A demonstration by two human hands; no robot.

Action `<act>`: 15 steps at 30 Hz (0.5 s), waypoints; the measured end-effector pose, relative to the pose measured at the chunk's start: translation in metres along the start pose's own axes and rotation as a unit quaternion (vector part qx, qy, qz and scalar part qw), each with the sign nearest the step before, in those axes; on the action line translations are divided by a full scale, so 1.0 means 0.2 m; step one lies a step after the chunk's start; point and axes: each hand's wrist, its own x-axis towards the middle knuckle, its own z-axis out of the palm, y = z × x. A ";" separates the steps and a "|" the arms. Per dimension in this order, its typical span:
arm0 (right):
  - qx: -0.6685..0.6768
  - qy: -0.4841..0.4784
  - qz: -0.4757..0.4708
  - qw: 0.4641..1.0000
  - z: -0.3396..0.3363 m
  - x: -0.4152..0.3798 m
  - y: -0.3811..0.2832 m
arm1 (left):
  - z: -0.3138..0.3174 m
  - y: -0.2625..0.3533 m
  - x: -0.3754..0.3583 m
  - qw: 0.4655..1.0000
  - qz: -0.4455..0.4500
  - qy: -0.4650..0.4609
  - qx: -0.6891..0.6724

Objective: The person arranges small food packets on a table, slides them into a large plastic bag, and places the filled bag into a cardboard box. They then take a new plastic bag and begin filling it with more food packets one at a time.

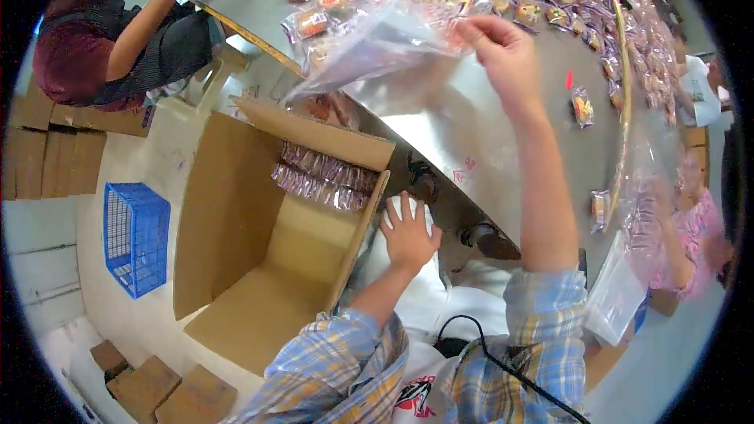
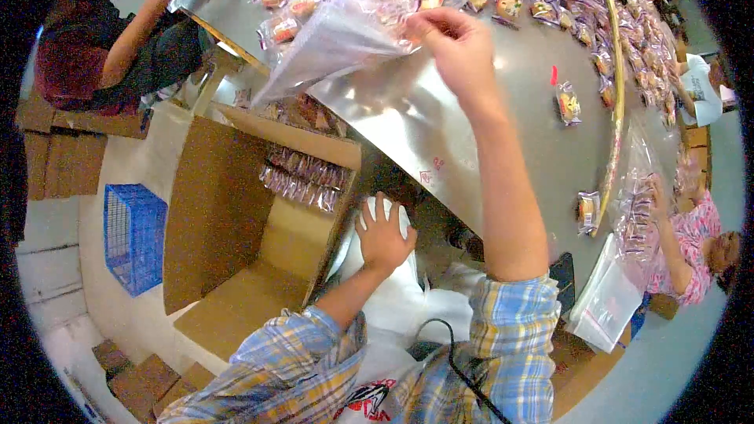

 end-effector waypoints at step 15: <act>-0.226 -0.041 -0.112 0.967 0.02 0.01 -0.13 | -0.03 -0.17 -0.10 0.963 0.104 0.081 -0.235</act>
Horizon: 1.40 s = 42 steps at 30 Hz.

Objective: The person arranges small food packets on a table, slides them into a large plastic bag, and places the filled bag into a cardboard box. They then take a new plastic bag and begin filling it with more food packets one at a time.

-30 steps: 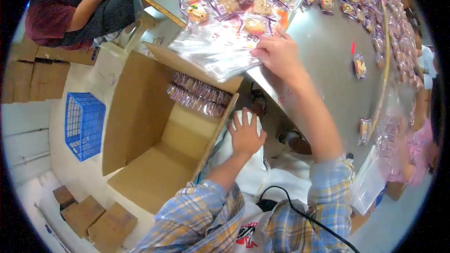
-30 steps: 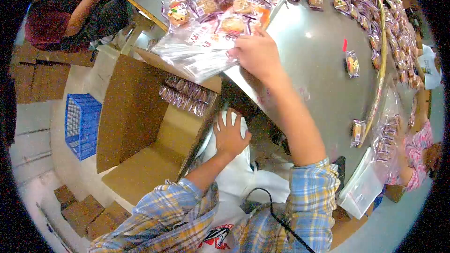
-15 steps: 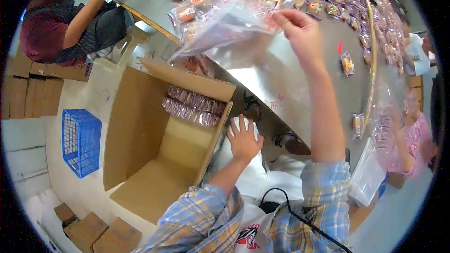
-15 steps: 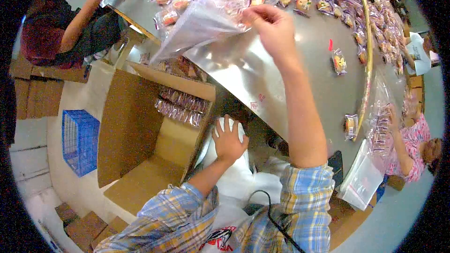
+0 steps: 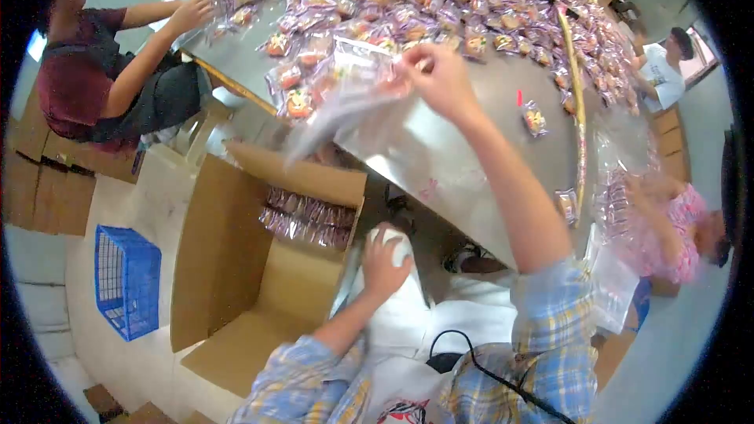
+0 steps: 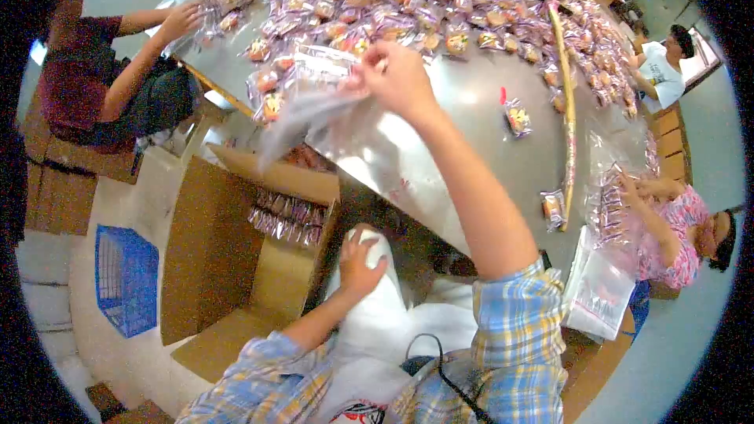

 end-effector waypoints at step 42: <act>-0.245 0.111 0.037 0.962 -0.61 -1.74 0.24 | -0.35 0.59 -0.04 0.903 0.394 -0.169 -0.013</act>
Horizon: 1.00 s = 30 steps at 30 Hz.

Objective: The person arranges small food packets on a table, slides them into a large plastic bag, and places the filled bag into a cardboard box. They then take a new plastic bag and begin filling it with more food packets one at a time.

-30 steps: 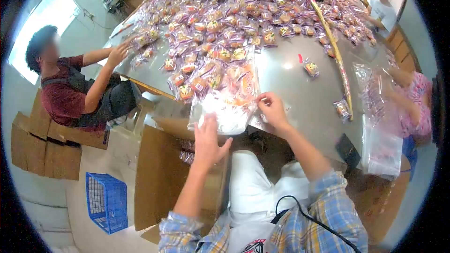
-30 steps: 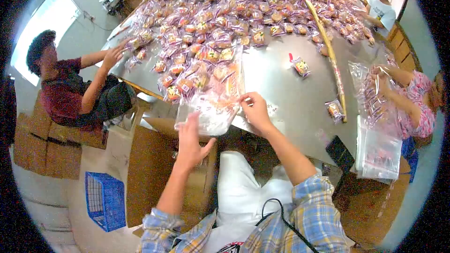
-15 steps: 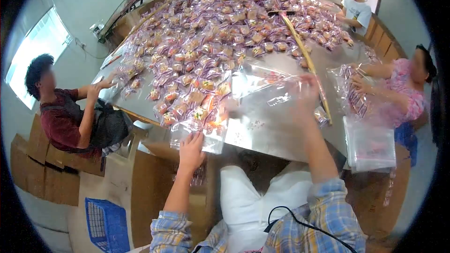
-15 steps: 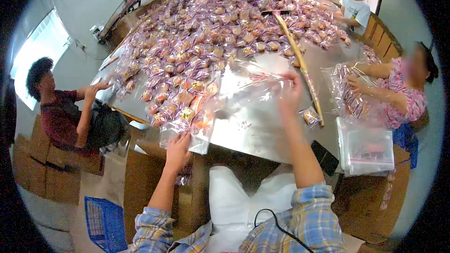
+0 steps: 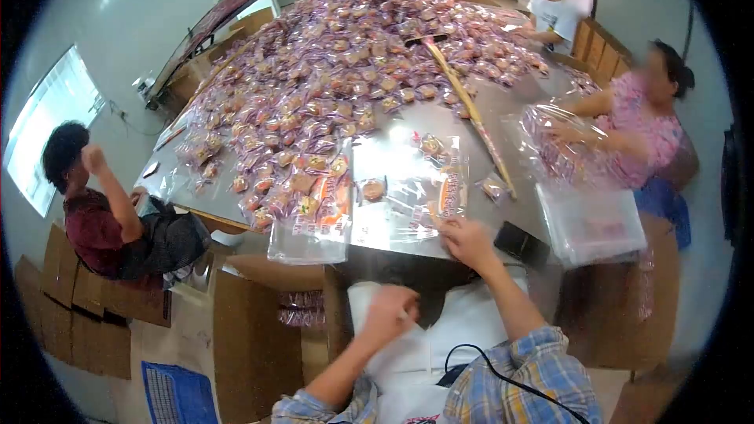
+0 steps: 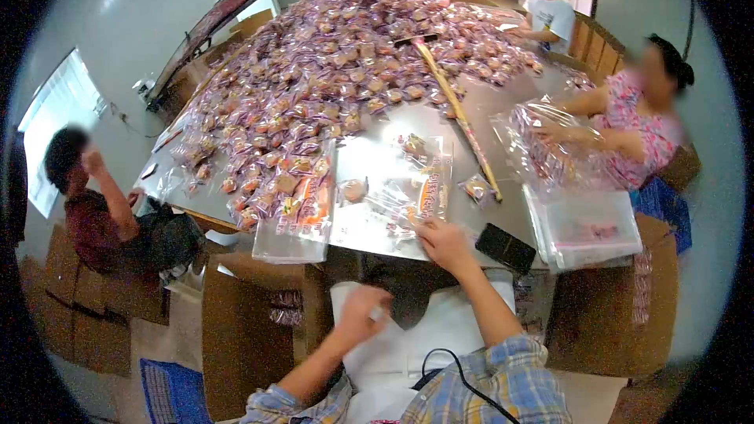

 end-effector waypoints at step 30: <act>0.237 -0.096 0.118 0.959 0.01 -0.11 0.26 | 1.39 -0.46 0.31 0.779 -0.449 -0.436 0.034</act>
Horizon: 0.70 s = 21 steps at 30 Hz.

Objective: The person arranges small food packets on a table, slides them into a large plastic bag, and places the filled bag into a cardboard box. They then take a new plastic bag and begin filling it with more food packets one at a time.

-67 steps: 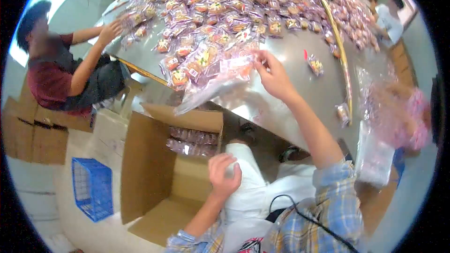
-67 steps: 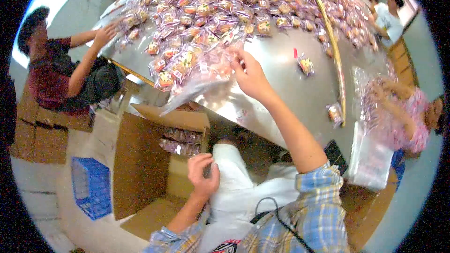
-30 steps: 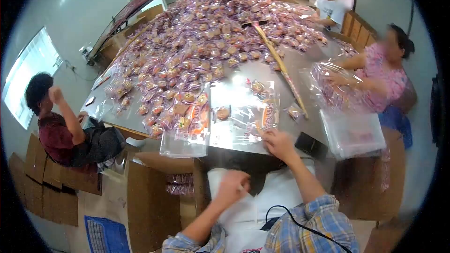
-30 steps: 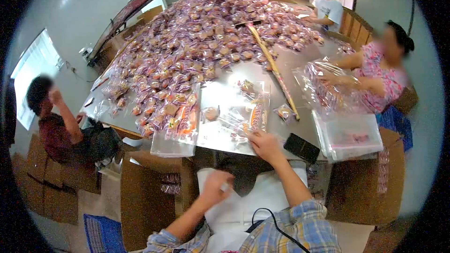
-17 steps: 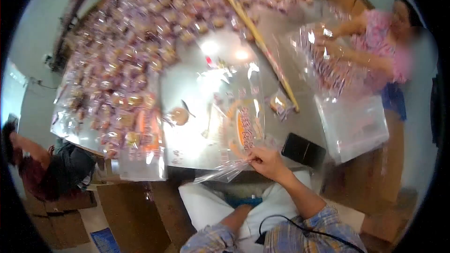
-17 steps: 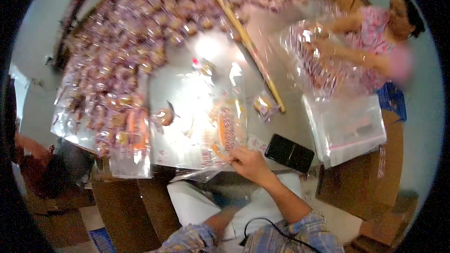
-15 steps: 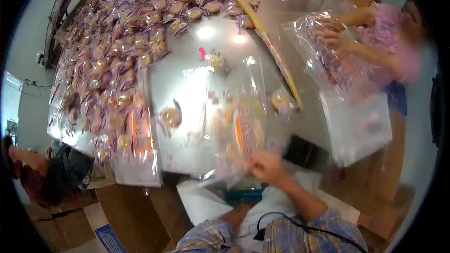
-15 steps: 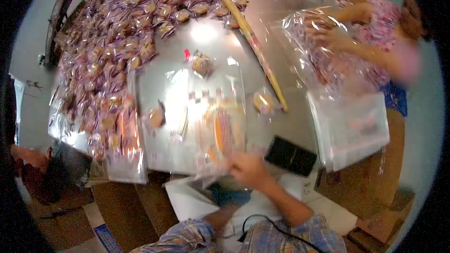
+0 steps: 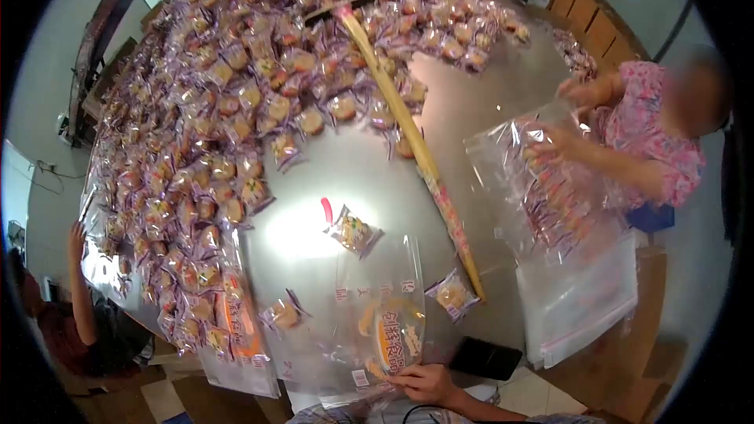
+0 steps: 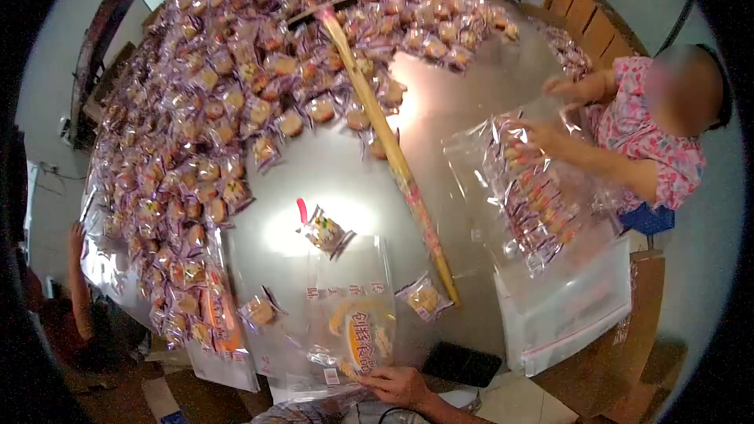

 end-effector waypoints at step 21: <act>0.107 0.266 -0.048 0.957 0.07 -0.10 0.01 | -0.61 -0.26 -0.78 0.905 0.253 0.030 -0.341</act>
